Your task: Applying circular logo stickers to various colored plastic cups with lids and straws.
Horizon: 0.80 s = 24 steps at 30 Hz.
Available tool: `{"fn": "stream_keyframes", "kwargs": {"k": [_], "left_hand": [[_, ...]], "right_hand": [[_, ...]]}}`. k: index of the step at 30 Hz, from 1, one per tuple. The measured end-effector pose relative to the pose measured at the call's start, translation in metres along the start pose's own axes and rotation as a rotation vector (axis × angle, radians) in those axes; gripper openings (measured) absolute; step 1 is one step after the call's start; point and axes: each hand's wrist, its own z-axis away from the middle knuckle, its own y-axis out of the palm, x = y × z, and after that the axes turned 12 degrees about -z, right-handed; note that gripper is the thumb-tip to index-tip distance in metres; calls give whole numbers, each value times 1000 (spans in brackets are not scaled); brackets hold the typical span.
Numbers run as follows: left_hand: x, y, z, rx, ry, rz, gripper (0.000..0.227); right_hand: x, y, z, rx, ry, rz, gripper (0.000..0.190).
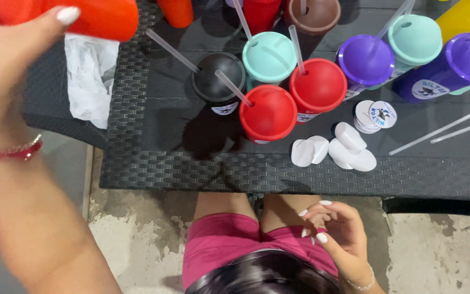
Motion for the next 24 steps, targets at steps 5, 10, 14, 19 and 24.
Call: {"fn": "stream_keyframes", "kwargs": {"k": [5, 10, 14, 19, 24], "left_hand": [[-23, 6, 124, -190, -174, 140, 57], [-162, 118, 123, -268, -276, 1107, 71], [-187, 184, 132, -322, -312, 1357, 85], [-215, 218, 145, -565, -296, 709, 78], [-227, 209, 149, -414, -249, 293, 45]], "right_hand": [[-7, 43, -36, 214, -25, 1, 37], [-25, 115, -89, 359, -282, -73, 70], [-14, 133, -84, 414, -269, -93, 75], [-13, 117, -64, 247, -150, -157, 72], [-8, 112, -57, 240, -107, -193, 62]]}}
